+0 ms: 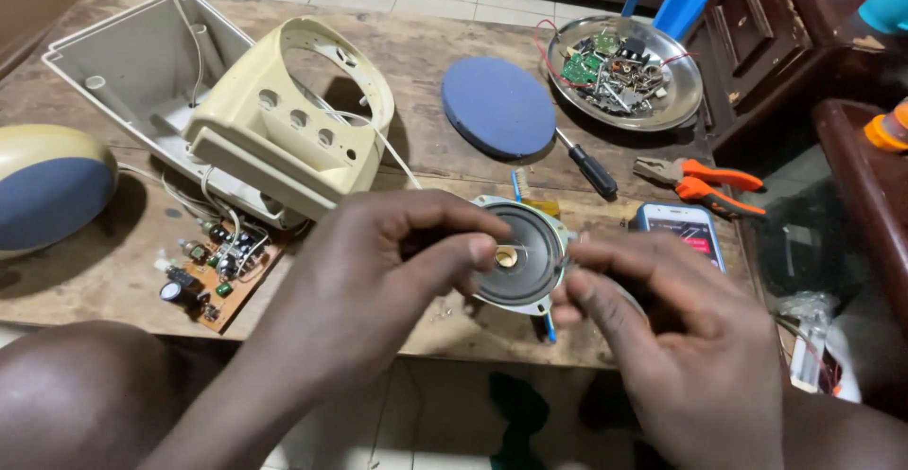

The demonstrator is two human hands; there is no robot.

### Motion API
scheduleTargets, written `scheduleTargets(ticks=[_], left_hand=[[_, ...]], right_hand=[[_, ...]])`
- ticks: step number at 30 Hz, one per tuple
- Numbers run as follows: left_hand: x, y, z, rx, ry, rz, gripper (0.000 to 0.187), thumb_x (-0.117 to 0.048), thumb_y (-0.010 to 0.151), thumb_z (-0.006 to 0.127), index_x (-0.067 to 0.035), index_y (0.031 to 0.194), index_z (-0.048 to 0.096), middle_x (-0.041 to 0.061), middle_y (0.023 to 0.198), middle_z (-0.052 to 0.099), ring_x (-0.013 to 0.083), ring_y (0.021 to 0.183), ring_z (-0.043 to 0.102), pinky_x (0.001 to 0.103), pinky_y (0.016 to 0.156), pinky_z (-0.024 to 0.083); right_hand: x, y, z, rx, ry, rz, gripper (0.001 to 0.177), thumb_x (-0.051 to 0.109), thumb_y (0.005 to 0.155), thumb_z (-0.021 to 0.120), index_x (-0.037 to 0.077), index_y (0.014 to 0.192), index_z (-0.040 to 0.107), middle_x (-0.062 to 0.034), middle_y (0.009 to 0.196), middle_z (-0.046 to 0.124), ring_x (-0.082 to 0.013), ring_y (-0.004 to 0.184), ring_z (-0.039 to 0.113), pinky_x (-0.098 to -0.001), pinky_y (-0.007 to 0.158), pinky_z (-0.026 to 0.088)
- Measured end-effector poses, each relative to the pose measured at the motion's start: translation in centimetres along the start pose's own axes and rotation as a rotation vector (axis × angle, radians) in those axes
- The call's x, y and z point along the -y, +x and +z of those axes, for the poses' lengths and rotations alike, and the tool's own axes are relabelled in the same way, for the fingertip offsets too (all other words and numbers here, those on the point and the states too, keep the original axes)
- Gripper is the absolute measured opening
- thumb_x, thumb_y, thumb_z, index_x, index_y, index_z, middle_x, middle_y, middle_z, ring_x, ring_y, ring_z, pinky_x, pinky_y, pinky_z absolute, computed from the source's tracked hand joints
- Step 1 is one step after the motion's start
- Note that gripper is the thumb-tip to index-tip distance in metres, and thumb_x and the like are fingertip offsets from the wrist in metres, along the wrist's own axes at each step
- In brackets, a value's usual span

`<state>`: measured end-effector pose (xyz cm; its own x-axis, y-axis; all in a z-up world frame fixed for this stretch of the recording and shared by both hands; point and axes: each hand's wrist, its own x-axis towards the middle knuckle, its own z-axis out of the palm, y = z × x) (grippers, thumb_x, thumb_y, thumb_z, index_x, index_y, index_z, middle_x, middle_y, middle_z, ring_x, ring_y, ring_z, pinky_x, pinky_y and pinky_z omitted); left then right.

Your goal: Cleaning a speaker cone with a brush and reassembling the internal circuit board and wiring.

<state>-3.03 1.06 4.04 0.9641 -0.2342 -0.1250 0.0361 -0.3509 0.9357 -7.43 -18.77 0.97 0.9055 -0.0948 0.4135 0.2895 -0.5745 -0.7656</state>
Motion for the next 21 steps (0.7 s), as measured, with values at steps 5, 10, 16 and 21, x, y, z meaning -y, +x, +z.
scheduleTargets(ticks=[5,10,16,21], left_hand=[[0.3,-0.2,-0.7,-0.256,0.128,0.278,0.009,-0.022,0.085,0.078,-0.014,0.086,0.084,-0.005,0.064,0.075,0.0033,0.053,0.064,0.021,0.049,0.05],[0.6,-0.2,-0.5,-0.337,0.158,0.335,0.011,-0.024,0.085,0.081,-0.013,0.082,0.083,-0.004,0.058,0.074,0.0033,0.05,0.059,0.021,0.045,0.047],[0.8,-0.2,0.8,-0.214,0.088,0.343,0.01,-0.023,0.086,0.077,-0.013,0.086,0.081,-0.002,0.076,0.082,0.0051,0.063,0.07,0.019,0.051,0.055],[1.2,0.1,1.6,-0.173,0.077,0.367,0.012,-0.025,0.087,0.075,-0.014,0.086,0.081,-0.002,0.071,0.08,0.0048,0.059,0.066,0.02,0.047,0.049]], right_hand=[[0.4,0.1,-0.3,0.086,-0.134,-0.28,0.009,0.007,0.089,0.072,0.003,0.093,0.078,-0.007,0.087,0.077,-0.0133,0.075,0.071,-0.0242,0.072,0.052],[0.2,-0.3,0.0,0.057,0.015,-0.145,0.006,0.007,0.088,0.071,0.003,0.091,0.074,-0.0119,0.099,0.074,-0.0169,0.092,0.071,-0.0246,0.073,0.052],[-1.9,-0.9,1.2,0.11,0.679,0.167,0.027,0.021,0.102,0.052,-0.006,0.105,0.059,-0.0142,0.08,0.058,-0.0223,0.063,0.063,-0.031,0.059,0.058],[-2.8,-1.2,1.4,0.205,0.494,0.324,0.033,0.023,0.094,0.064,0.005,0.118,0.077,-0.0098,0.056,0.061,-0.0119,0.042,0.047,-0.0232,0.039,0.035]])
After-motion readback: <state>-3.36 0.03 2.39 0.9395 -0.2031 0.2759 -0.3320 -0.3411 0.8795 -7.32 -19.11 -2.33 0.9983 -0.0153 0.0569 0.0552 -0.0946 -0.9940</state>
